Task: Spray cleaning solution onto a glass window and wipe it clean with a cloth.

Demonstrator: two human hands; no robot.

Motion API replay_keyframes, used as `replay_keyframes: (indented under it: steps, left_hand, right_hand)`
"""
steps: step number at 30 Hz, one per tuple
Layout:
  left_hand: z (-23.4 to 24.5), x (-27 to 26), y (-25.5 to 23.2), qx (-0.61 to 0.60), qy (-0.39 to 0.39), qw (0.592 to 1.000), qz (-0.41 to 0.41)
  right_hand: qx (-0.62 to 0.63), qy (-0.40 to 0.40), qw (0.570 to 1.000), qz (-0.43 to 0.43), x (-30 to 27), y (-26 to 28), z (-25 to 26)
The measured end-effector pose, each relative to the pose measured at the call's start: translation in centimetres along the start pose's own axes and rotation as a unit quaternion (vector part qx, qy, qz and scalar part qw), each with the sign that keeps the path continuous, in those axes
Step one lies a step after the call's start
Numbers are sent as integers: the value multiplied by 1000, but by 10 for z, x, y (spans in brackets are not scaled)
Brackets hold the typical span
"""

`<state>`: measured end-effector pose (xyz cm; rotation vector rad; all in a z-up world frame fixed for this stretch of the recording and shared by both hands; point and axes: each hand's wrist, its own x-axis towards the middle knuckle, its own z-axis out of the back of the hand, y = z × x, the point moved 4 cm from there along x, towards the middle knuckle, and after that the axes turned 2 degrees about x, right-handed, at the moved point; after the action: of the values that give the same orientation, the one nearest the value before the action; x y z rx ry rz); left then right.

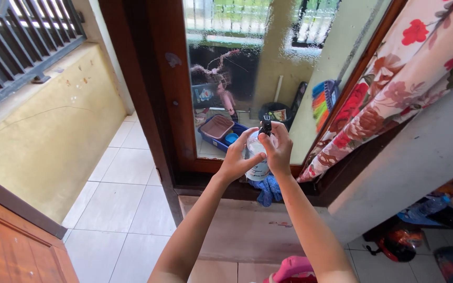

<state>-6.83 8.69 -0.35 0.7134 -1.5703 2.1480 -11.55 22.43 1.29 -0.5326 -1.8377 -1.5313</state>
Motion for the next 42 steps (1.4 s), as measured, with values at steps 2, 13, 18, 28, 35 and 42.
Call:
replay_keyframes:
  steps: [2,13,18,28,35,42]
  left_hand:
    - [-8,2,0,-5,4,1000,-10]
    - [-52,9,2,-23,35,999,-33]
    - [-69,10,0,-57,56,997,-17]
    - [-94,-2,6,-57,92,994,-4]
    - [-101,-11,15,-47,128,990,39]
    - [-102,-20,27,-22,147,988,40]
  right_hand:
    - [-24,-6,1000,16,0,-1,10]
    - [-26,-47,999,-1,-14,-10,57]
    - [-22,-77,997,-7,-19,-1,70]
    - [0,-114,992,-48,-51,-28,105]
    - [-9,-123,989,-78,-66,-31,107]
    - [48,-136,985,-90,-85,-57,113]
